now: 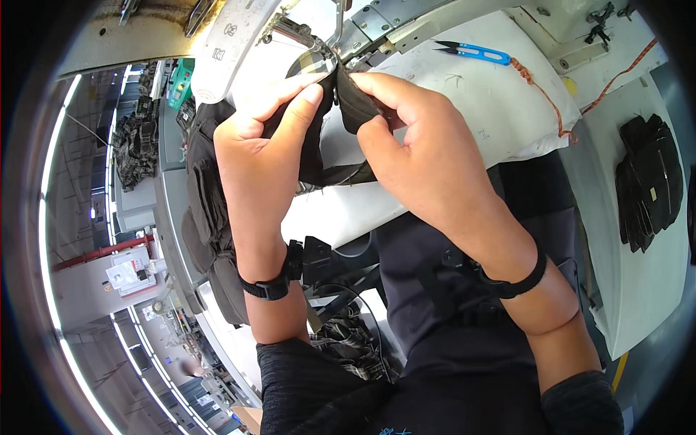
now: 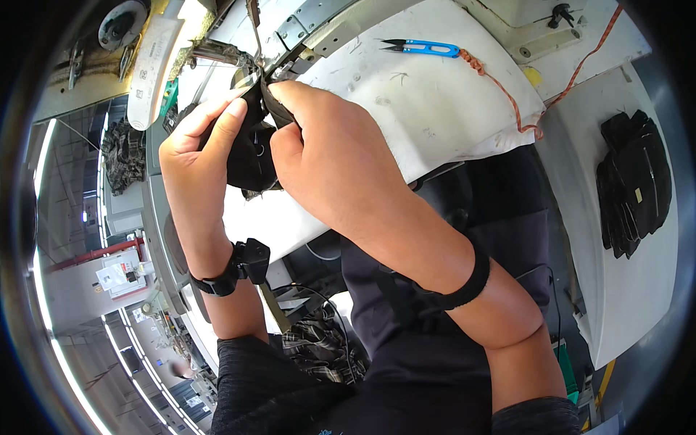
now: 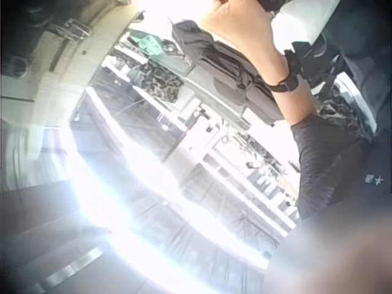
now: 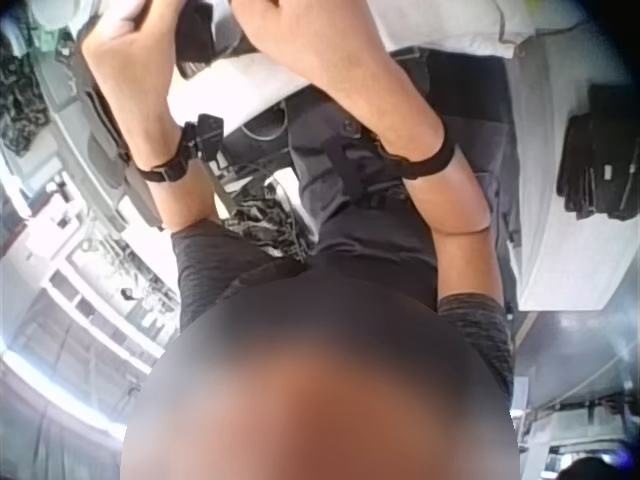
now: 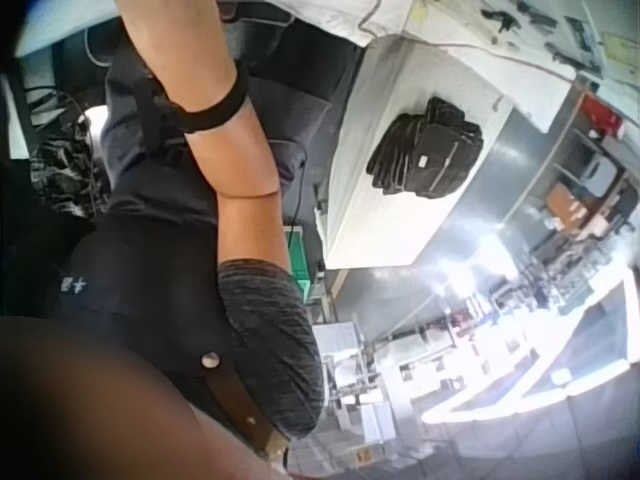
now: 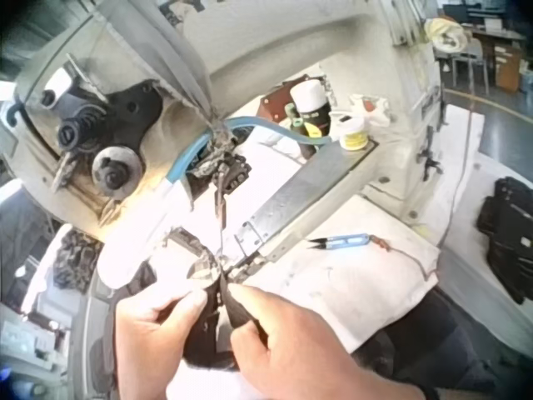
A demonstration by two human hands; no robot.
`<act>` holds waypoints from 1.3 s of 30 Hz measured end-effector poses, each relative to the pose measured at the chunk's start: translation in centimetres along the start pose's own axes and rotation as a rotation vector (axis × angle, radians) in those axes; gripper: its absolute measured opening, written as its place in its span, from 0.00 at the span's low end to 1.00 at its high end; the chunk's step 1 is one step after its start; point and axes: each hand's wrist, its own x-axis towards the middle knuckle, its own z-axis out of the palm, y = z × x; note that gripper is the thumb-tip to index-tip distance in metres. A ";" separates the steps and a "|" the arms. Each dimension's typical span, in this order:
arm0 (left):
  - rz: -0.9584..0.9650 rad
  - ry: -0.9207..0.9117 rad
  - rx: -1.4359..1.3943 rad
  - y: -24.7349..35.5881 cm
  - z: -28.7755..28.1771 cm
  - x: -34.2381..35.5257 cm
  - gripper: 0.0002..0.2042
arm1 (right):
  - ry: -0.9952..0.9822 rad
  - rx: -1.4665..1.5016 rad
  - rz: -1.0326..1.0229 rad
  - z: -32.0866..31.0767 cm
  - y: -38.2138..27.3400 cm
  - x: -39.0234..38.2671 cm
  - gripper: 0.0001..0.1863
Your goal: Sewing the edges and zipper of a plaid fabric pouch using an industrial sewing machine.
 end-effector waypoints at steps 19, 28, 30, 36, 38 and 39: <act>-0.053 -0.055 -0.254 -1.6 -0.2 0.4 0.09 | -0.052 0.139 0.082 0.2 0.1 -0.5 0.21; 0.089 0.078 0.015 -1.3 1.2 -0.8 0.08 | -0.059 0.137 0.044 0.4 0.4 -0.7 0.22; 0.122 0.076 0.043 -1.0 1.6 -1.2 0.09 | -0.047 0.132 0.006 0.4 0.7 -0.7 0.23; 0.416 0.232 0.338 -0.7 3.4 -2.5 0.11 | -0.119 0.322 0.183 0.0 0.3 -0.7 0.22; 0.463 0.252 0.340 -0.7 3.9 -2.9 0.12 | -0.064 0.486 0.103 0.4 1.1 -0.7 0.22; 0.445 0.244 0.326 -0.5 4.0 -3.0 0.11 | -0.068 0.485 0.101 0.3 1.1 -0.6 0.22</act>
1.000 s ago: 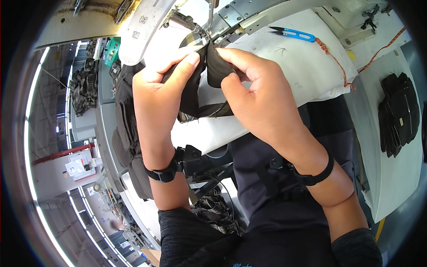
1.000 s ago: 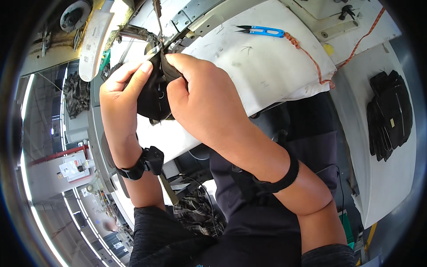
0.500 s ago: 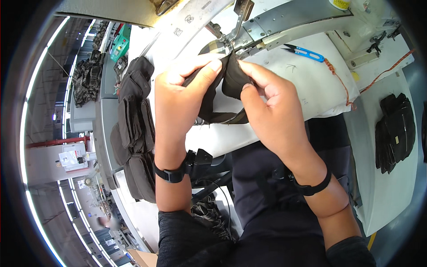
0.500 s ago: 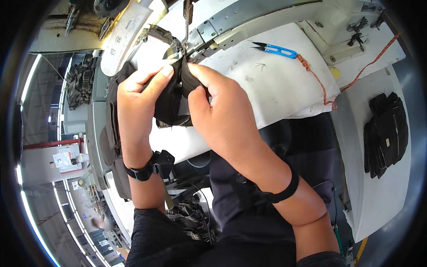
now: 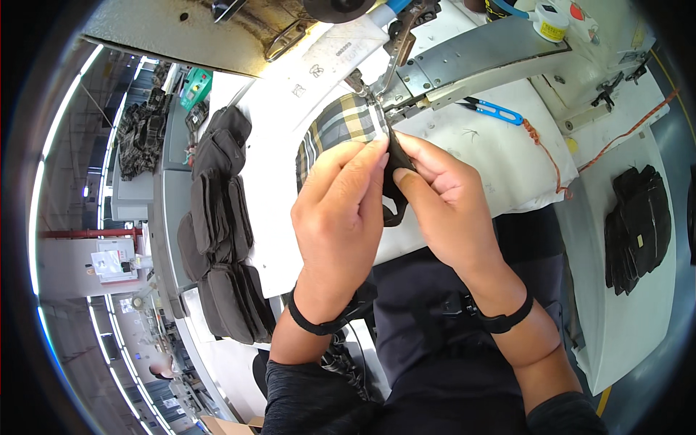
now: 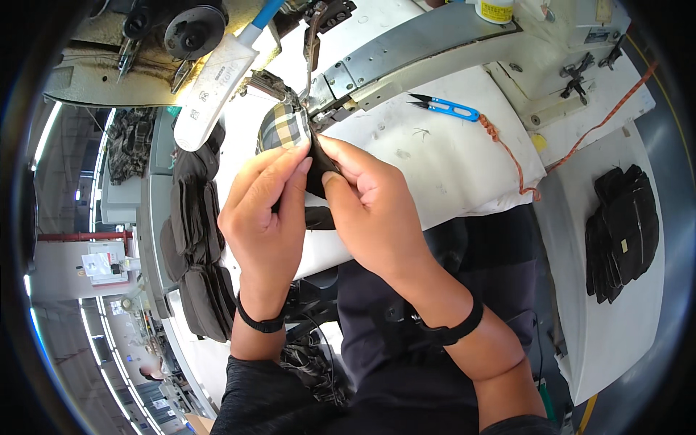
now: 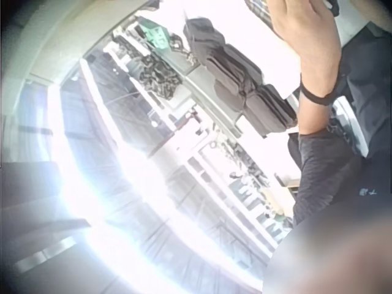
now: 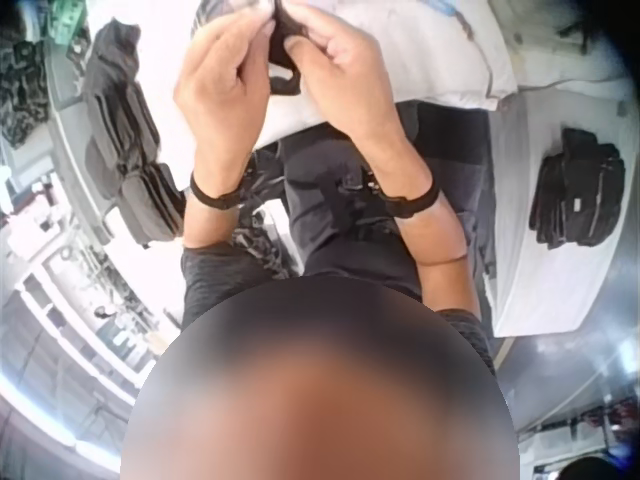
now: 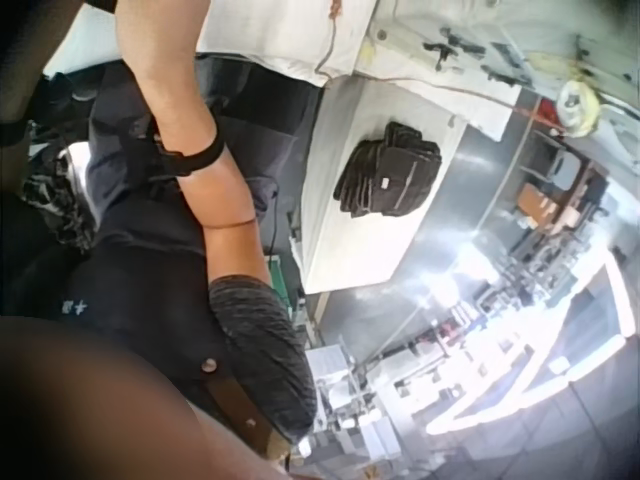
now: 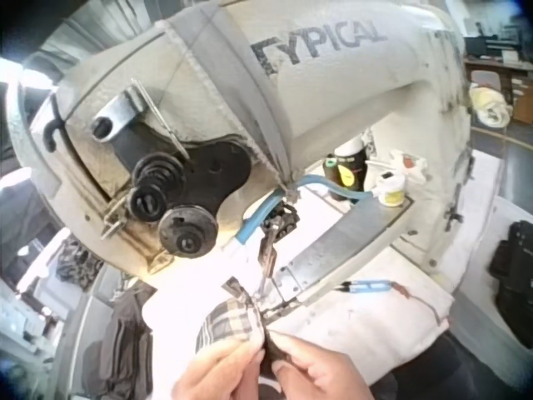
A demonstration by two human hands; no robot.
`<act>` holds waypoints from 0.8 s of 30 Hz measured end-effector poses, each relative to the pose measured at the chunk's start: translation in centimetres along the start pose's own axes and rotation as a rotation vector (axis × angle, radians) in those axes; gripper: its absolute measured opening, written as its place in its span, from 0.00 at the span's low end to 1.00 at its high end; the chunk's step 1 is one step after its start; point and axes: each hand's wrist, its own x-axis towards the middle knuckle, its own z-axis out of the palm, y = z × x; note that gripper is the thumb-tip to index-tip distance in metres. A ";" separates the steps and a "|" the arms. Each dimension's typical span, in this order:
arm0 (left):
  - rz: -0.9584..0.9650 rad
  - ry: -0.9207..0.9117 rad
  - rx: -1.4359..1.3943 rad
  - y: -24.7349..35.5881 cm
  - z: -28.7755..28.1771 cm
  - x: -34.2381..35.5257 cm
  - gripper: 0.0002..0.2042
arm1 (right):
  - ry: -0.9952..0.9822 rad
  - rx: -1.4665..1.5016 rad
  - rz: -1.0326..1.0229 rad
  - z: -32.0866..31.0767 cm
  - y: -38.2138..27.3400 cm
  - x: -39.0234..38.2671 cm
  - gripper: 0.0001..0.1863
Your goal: Sewing the edges and zipper of a plaid fabric pouch using an industrial sewing machine.
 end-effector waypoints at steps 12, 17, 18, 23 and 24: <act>-0.056 -0.014 0.064 0.1 0.5 1.8 0.07 | -0.010 0.120 0.108 0.2 -0.9 1.3 0.21; -0.066 -0.060 0.102 0.4 0.5 2.1 0.07 | -0.032 0.086 0.108 -0.3 -0.9 1.4 0.20; -0.069 -0.062 0.109 0.5 0.5 1.9 0.07 | -0.025 0.086 0.109 -0.5 -1.0 1.4 0.20; -0.036 -0.046 0.145 1.1 0.7 0.0 0.11 | 0.023 0.054 0.023 -1.0 -0.4 0.7 0.19; 0.034 -0.012 0.159 0.7 0.8 -0.4 0.13 | 0.030 0.051 0.025 -1.1 -0.2 0.5 0.19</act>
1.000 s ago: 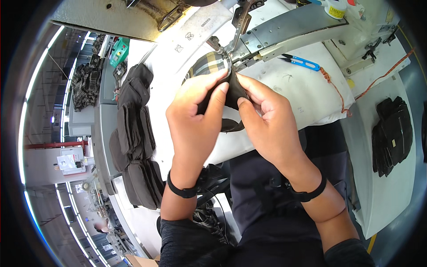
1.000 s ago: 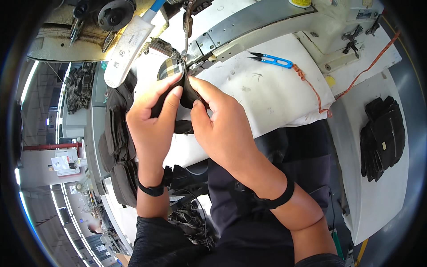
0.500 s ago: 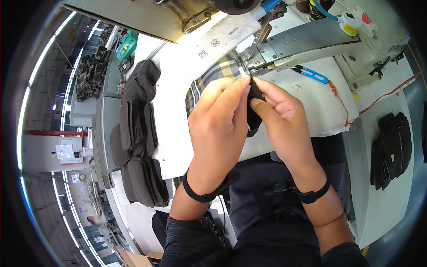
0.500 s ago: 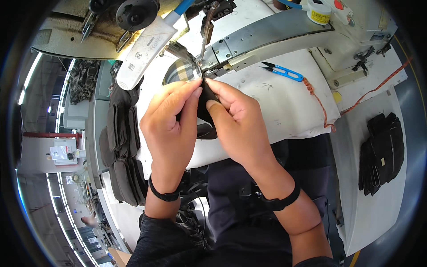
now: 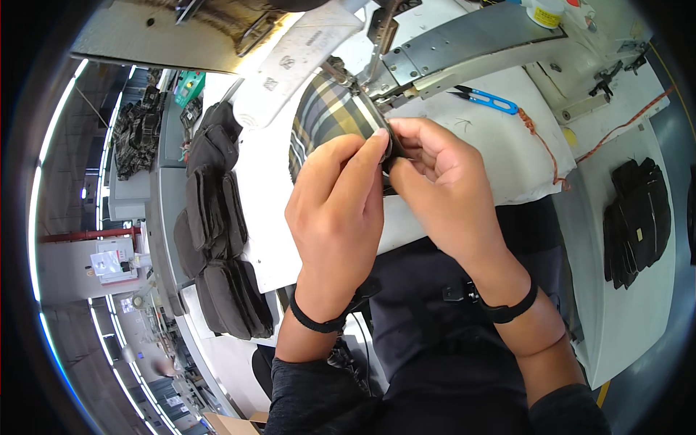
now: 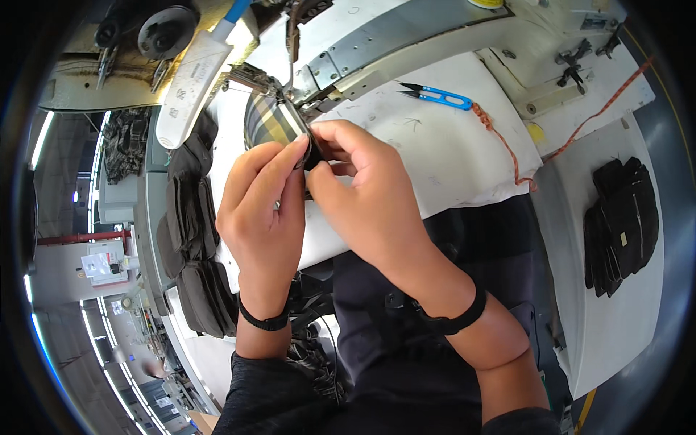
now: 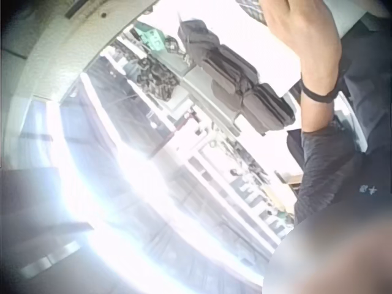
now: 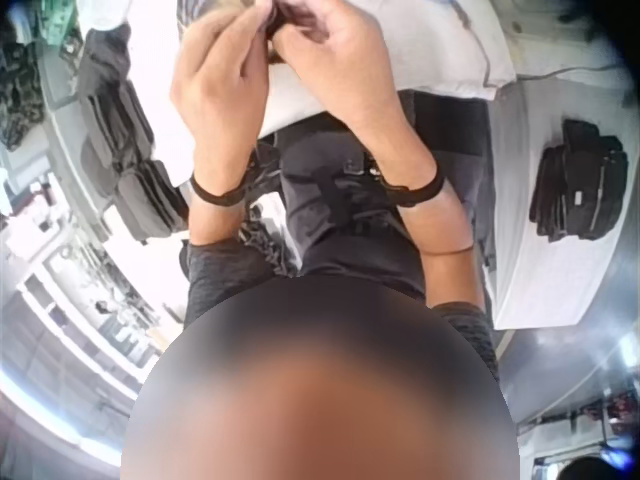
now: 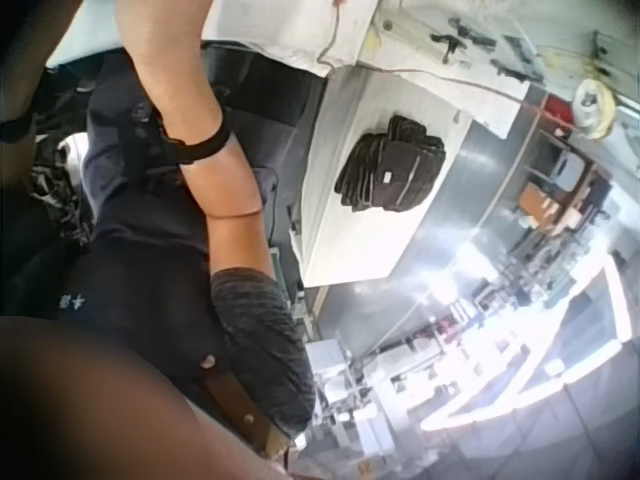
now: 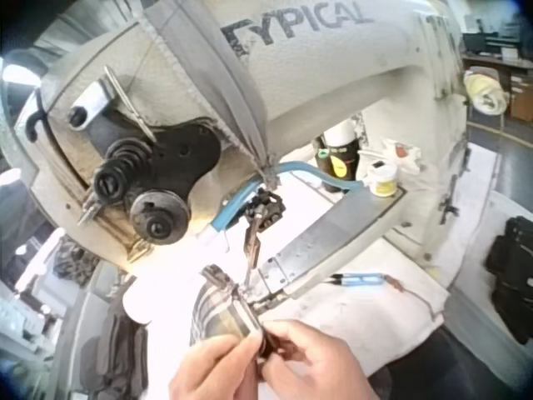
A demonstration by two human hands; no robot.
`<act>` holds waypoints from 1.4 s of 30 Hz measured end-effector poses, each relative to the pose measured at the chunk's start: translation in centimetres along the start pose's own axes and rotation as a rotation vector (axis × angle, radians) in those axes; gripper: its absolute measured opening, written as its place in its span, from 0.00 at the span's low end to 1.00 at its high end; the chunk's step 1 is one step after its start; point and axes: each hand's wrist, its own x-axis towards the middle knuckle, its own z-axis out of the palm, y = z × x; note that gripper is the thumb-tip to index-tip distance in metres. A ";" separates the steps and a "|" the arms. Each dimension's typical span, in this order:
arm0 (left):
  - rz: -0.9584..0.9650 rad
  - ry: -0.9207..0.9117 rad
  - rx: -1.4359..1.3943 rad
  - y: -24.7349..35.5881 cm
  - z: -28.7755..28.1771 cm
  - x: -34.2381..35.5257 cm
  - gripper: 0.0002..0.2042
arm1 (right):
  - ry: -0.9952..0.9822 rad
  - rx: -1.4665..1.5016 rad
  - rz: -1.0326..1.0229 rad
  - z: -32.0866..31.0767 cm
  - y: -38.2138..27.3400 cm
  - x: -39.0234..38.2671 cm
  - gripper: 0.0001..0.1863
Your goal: Sewing the edges and zipper of a plaid fabric pouch using an industrial sewing machine.
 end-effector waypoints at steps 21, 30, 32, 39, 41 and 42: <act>0.200 0.061 -0.134 -2.0 0.1 -0.6 0.17 | 0.014 -0.098 0.029 -0.5 -0.9 -1.1 0.11; 0.187 0.073 -0.119 -4.2 0.7 1.4 0.15 | 0.081 -0.071 0.016 0.7 -0.4 1.7 0.10; 0.173 0.075 -0.108 -4.5 0.8 1.9 0.14 | 0.081 -0.102 0.005 0.9 -0.7 2.2 0.09; 0.088 -0.062 -0.072 -5.5 -0.3 3.2 0.11 | 0.157 -0.232 -0.071 2.3 -1.0 3.5 0.06; 0.105 -0.004 -0.106 -6.0 0.1 2.6 0.09 | 0.127 -0.269 -0.064 2.6 -0.9 3.2 0.05; 0.073 -0.039 -0.096 -5.4 -0.2 2.9 0.09 | 0.138 -0.298 -0.092 2.1 -0.4 3.3 0.05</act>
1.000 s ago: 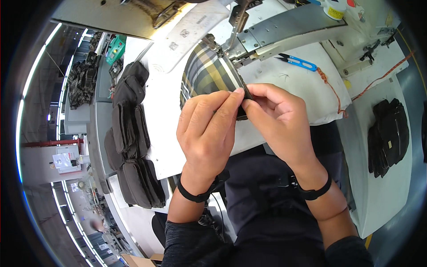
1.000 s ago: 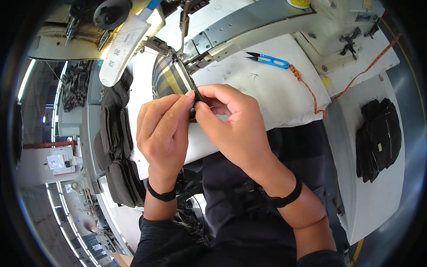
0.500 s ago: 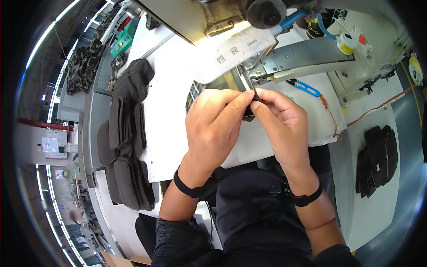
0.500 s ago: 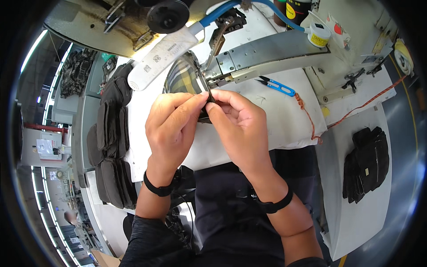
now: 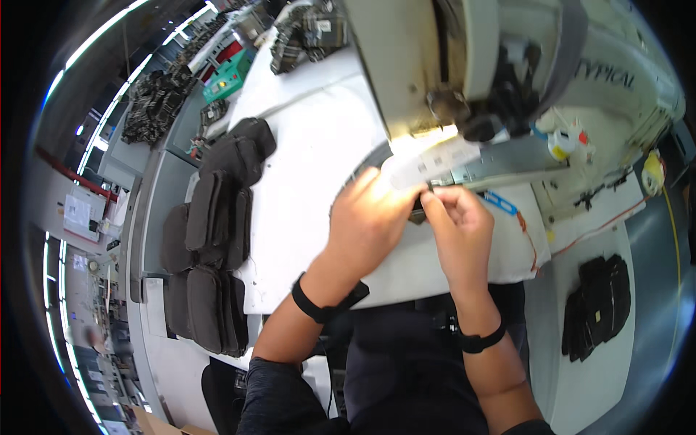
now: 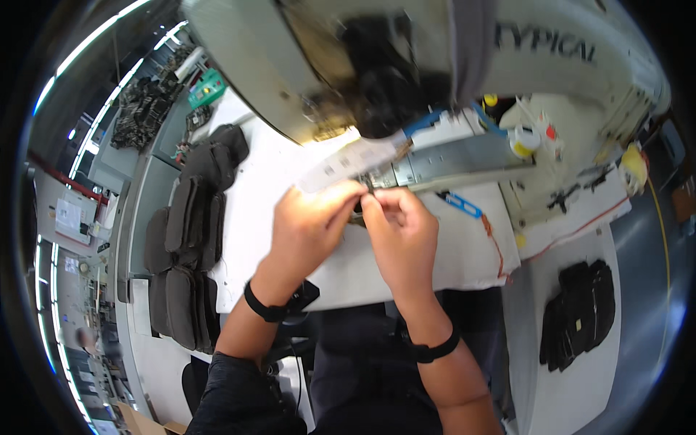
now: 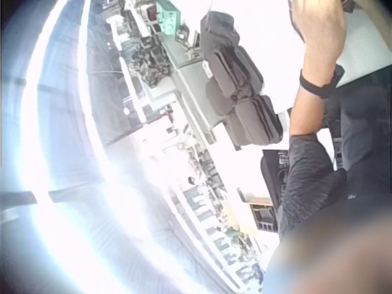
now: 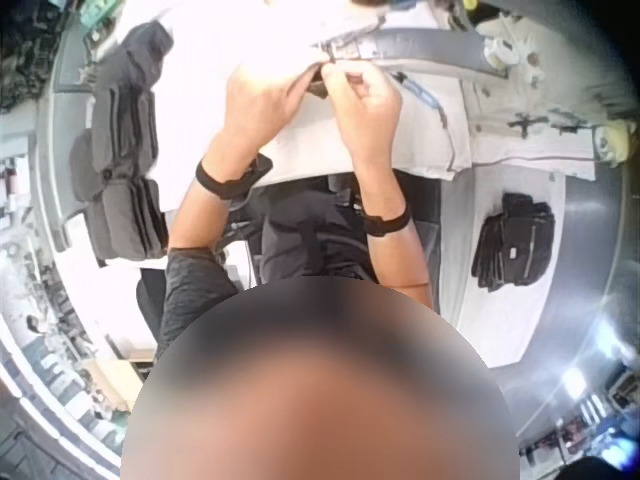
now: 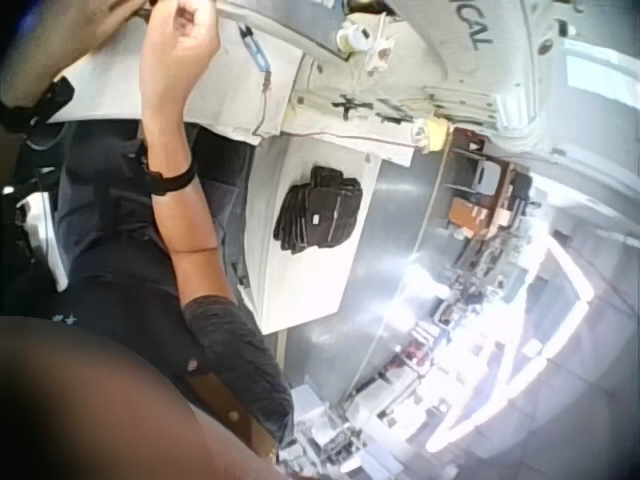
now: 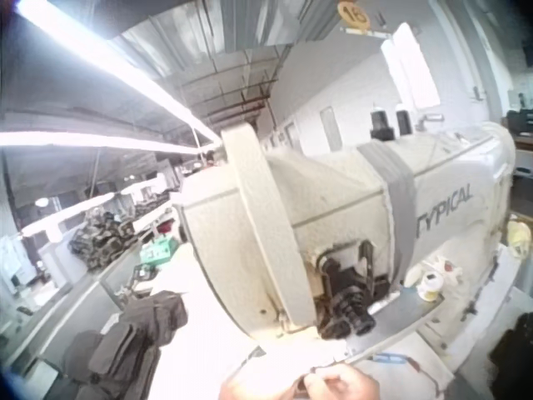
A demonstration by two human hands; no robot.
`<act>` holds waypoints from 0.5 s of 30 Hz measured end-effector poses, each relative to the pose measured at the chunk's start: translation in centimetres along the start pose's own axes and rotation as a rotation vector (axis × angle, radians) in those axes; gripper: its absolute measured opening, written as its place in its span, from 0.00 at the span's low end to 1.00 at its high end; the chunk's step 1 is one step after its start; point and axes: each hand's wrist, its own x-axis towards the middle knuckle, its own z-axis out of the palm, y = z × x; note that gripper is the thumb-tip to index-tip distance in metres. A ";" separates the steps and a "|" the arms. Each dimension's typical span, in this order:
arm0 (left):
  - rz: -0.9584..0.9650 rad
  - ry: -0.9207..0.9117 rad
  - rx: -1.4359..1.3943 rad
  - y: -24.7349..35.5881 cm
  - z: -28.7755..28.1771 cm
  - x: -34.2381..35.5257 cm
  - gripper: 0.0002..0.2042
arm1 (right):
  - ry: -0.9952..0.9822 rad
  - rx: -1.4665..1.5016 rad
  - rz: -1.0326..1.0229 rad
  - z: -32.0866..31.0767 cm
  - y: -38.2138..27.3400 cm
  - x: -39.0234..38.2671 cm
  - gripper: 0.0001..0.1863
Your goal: Sewing the edges and zipper of a plaid fabric pouch using an industrial sewing machine.
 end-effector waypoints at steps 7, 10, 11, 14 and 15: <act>-0.054 -0.021 0.009 1.5 -0.6 -0.7 0.14 | 0.108 -0.443 -0.156 1.7 0.6 -2.0 0.08; -0.062 -0.069 -0.030 1.5 -1.1 -0.1 0.14 | 0.146 -0.487 -0.265 2.4 0.8 -2.6 0.12; -0.054 -0.075 -0.036 1.1 -1.2 0.0 0.14 | 0.171 -0.483 -0.278 2.5 0.9 -2.7 0.12; 0.138 -0.150 0.094 -0.7 -1.4 0.5 0.15 | 0.154 -0.506 -0.266 2.4 0.7 -1.7 0.13; 0.149 -0.172 0.096 -0.3 -1.9 1.3 0.12 | 0.134 -0.538 -0.283 1.9 0.8 -1.6 0.12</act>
